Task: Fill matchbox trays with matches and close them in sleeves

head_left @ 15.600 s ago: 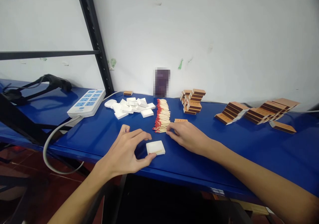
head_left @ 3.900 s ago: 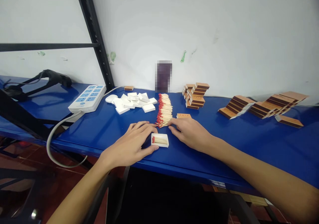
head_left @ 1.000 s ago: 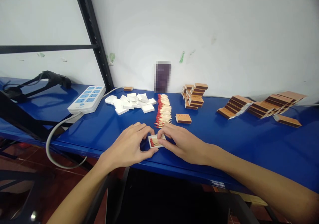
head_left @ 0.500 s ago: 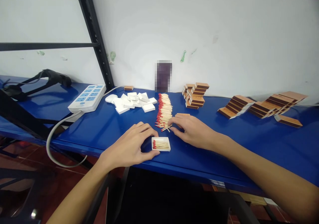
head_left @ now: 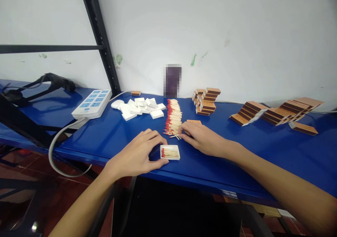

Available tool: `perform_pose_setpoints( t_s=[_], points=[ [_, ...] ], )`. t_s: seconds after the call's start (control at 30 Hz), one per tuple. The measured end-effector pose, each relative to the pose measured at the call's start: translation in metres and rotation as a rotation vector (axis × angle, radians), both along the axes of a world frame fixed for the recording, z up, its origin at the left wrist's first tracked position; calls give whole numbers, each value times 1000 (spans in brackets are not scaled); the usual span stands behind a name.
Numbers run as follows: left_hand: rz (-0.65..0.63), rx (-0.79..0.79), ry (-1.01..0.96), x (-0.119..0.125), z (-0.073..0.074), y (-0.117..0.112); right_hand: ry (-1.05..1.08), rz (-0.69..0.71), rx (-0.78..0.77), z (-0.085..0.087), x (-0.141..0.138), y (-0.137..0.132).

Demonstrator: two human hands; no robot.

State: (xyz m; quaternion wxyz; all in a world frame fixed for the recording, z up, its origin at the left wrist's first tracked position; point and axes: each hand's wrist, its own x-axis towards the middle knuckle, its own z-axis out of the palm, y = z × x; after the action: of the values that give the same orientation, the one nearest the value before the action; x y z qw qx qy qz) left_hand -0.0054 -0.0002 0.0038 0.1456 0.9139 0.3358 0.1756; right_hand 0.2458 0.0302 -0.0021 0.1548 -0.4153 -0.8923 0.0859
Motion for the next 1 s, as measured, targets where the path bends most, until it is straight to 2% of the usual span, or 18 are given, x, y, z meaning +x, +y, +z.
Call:
perform_pose_setpoints(
  t_s=[0.27,0.37,0.6,0.7,0.83,1.0],
  points=[
    [-1,1,-13,0,0,1,-73,-65,-3,-2,-3,0],
    [17,6,-14,0,-1,0,-40,-79,45,1,-5,-4],
    [90,26,-39,0,-1,-1,53,109,-6,9,-19,-26],
    [91,25,-43,0,-1,-1,52,138,20,9,-22,-29],
    [88,24,-40,0,-1,0,63,5,75,7,-19,-22],
    [76,11,-58,-1,-2,0,-37,-172,112,-1,-13,-13]
  ],
)
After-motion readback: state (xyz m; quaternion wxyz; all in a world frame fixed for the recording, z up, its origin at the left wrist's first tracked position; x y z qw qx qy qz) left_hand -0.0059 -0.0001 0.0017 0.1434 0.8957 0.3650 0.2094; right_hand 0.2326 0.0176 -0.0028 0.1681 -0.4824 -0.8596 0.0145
